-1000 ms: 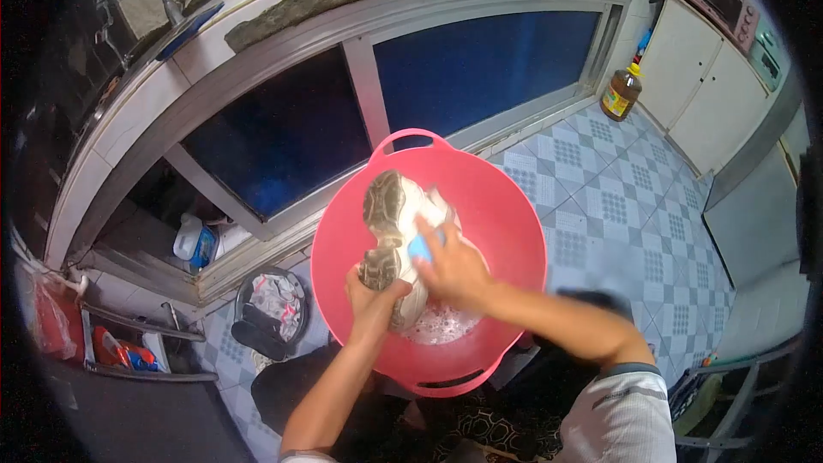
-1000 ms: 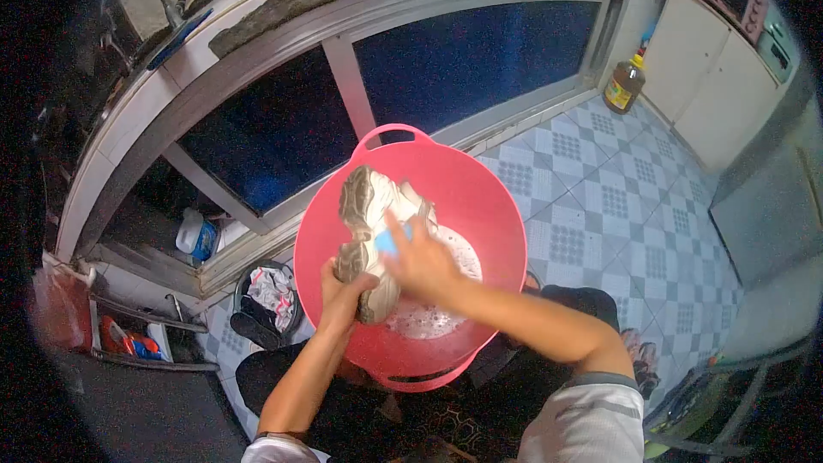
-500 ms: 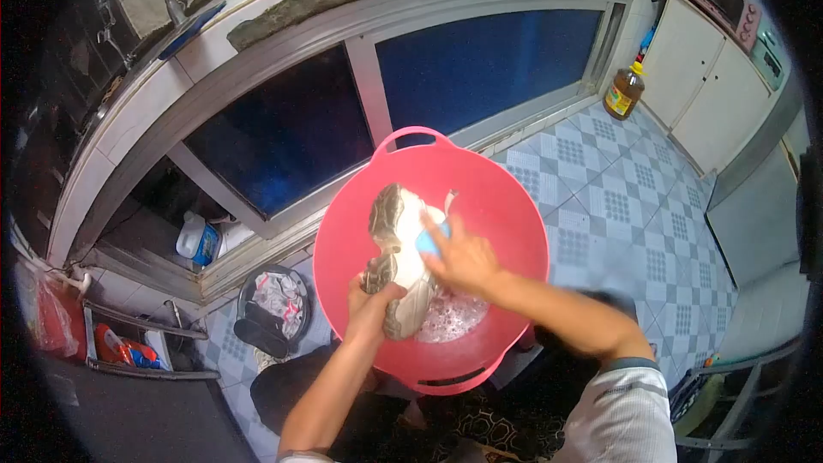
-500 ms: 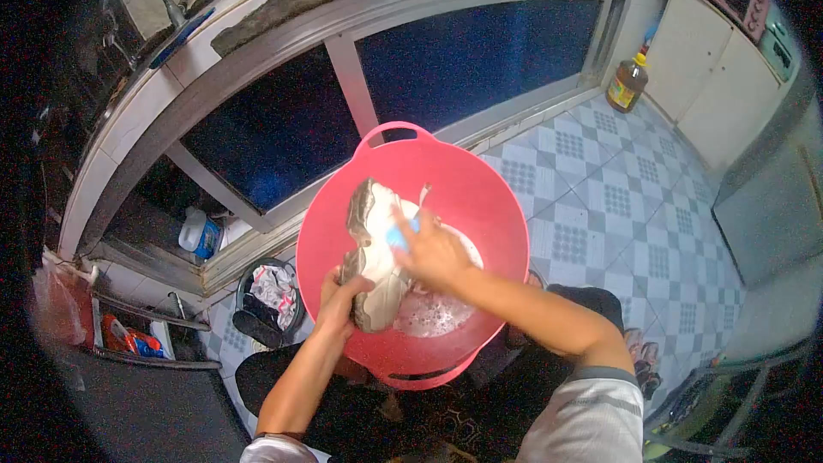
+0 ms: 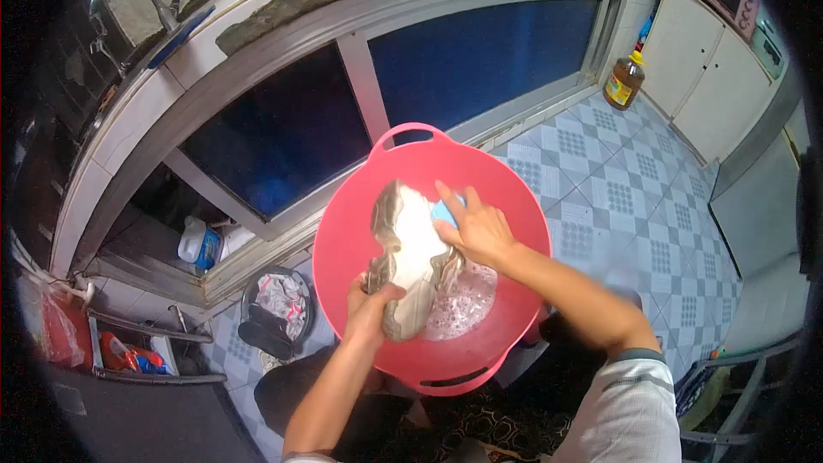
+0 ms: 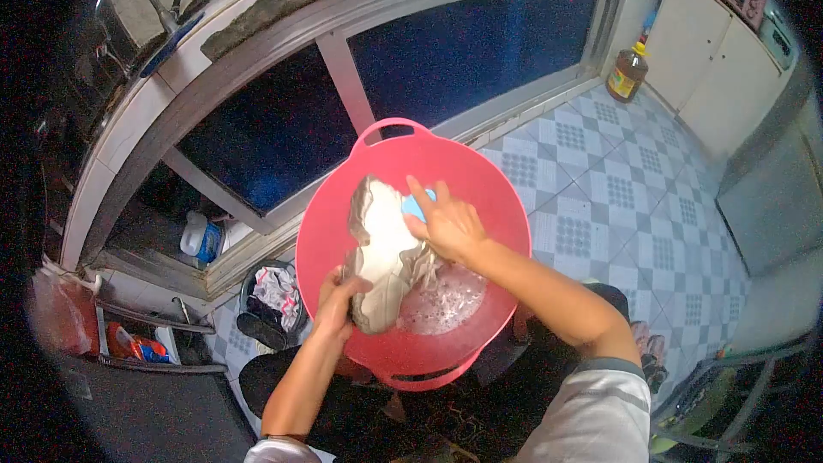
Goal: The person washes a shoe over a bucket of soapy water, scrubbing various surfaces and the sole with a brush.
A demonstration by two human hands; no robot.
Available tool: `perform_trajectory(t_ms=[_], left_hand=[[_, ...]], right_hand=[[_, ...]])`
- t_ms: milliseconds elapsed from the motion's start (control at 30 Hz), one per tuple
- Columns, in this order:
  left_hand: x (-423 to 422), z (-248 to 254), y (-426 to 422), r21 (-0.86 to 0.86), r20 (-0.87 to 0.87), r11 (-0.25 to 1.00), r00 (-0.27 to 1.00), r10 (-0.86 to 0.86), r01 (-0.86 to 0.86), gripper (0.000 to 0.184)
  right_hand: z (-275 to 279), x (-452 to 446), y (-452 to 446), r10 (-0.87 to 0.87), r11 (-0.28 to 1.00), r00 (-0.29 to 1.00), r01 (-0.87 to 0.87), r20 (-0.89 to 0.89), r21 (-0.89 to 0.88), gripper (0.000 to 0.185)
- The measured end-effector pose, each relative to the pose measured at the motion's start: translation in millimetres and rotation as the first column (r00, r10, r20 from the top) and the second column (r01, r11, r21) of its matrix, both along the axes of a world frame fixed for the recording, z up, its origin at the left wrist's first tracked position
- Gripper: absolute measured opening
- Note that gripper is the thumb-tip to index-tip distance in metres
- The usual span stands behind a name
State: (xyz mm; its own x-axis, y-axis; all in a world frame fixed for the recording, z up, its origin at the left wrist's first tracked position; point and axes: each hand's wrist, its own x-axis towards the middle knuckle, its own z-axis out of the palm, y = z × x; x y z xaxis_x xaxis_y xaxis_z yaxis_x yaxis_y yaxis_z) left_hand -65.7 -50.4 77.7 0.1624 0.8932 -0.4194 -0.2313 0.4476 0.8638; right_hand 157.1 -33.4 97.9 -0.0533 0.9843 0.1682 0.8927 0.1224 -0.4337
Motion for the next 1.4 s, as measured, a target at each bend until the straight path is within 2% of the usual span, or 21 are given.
perform_trajectory(t_ms=[67,100,133,300,367,433,567,600,667,700,733,800,867,933,1000,1067,1133,1200,1267,1333,1400], left_hand=[[-2.7,-3.5,-4.4,-0.032,0.029,0.999,1.0,-0.011,0.012,0.058],[-0.7,1.1,-2.2,0.0,0.019,1.0,1.0,-0.01,0.01,0.059],[1.2,6.0,-1.0,0.03,0.011,1.0,1.0,-0.005,0.004,0.06],[5.4,17.5,-4.0,0.133,-0.058,0.99,0.997,0.044,-0.036,0.06],[5.2,17.6,-3.3,0.16,-0.06,0.986,0.996,0.059,-0.049,0.059],[4.1,19.1,-3.7,0.342,-0.169,0.939,0.982,0.086,-0.024,0.06],[5.9,23.6,-6.3,0.36,-0.193,0.933,0.978,0.084,-0.009,0.061],[6.6,21.1,-6.6,0.271,-0.128,0.962,0.989,0.071,-0.034,0.062],[8.0,17.2,-5.8,0.179,-0.06,0.983,0.996,0.062,-0.051,0.062],[8.5,15.7,-5.0,0.123,-0.017,0.991,0.998,0.06,-0.057,0.062],[8.3,15.0,-4.8,0.067,0.023,0.996,0.998,0.06,-0.062,0.061],[5.2,17.5,-4.6,0.086,-0.005,0.995,0.999,0.046,-0.045,0.061],[2.6,20.1,-3.8,0.1,-0.032,0.994,0.999,0.041,-0.038,0.061],[6.0,20.3,-5.0,0.094,-0.053,0.995,0.998,0.034,-0.029,0.061],[2.4,11.4,-0.8,0.088,-0.007,0.995,0.999,0.037,-0.036,0.061],[1.2,11.3,2.3,0.085,0.031,0.996,0.999,0.036,-0.038,0.061],[-1.2,15.8,-1.2,0.063,0.022,0.998,1.0,-0.003,0.002,0.061],[-0.9,15.4,-2.3,0.038,0.031,0.999,0.999,0.011,-0.012,0.061],[1.4,14.3,0.4,0.019,0.054,1.0,0.998,0.017,-0.018,0.061],[-2.5,10.8,3.9,0.042,0.076,0.999,0.997,-0.005,0.002,0.061],[-1.3,17.9,-0.3,0.027,0.031,1.0,0.999,-0.008,0.007,0.061]], right_hand=[[-1.2,0.7,3.7,-0.044,0.999,0.993,0.044,-0.112,-0.005,0.05],[-6.4,3.7,11.9,-0.017,1.0,0.881,0.025,-0.473,0.01,0.044],[-9.6,6.4,18.0,0.018,1.0,0.644,0.007,-0.765,0.029,0.04],[5.1,10.5,14.2,0.063,0.985,0.584,-0.167,-0.809,-0.044,0.034],[9.5,11.9,11.0,0.141,0.953,0.667,-0.291,-0.731,-0.082,0.034],[13.6,13.3,10.6,0.112,0.948,0.665,-0.295,-0.739,-0.121,0.033],[13.0,12.1,10.2,0.058,0.946,0.704,-0.265,-0.708,-0.185,0.04],[15.5,9.3,6.7,0.058,0.947,0.706,-0.264,-0.706,-0.186,0.04],[24.4,-4.3,-5.1,-0.021,0.975,0.902,-0.077,-0.431,-0.208,0.045],[17.9,-9.8,-9.3,0.047,0.994,0.973,-0.068,-0.225,-0.089,0.05],[12.3,-10.7,-14.3,0.048,0.994,0.973,-0.07,-0.225,-0.088,0.05],[5.0,-7.4,-20.1,0.296,0.933,0.954,-0.299,0.045,0.2,0.051],[1.5,-3.9,-9.8,0.375,0.894,0.925,-0.379,0.065,0.239,0.052],[-1.1,-2.1,-0.8,0.162,0.972,0.984,-0.173,0.077,0.159,0.053],[4.4,-7.5,-6.4,0.123,0.976,0.989,-0.136,0.085,0.17,0.052],[8.7,-11.9,-18.5,0.356,0.914,0.918,-0.381,0.175,0.141,0.05],[7.9,-5.1,-7.4,0.395,0.893,0.902,-0.422,0.175,0.158,0.051],[8.2,1.5,10.3,0.031,0.989,0.992,-0.048,0.124,0.142,0.054],[10.7,-6.4,-2.2,0.008,0.989,0.992,-0.026,0.124,0.144,0.055],[14.7,-15.7,-20.0,0.394,0.903,0.896,-0.419,0.207,0.097,0.054],[-0.7,-7.3,-5.6,0.375,0.903,0.901,-0.409,0.217,0.136,0.053]])
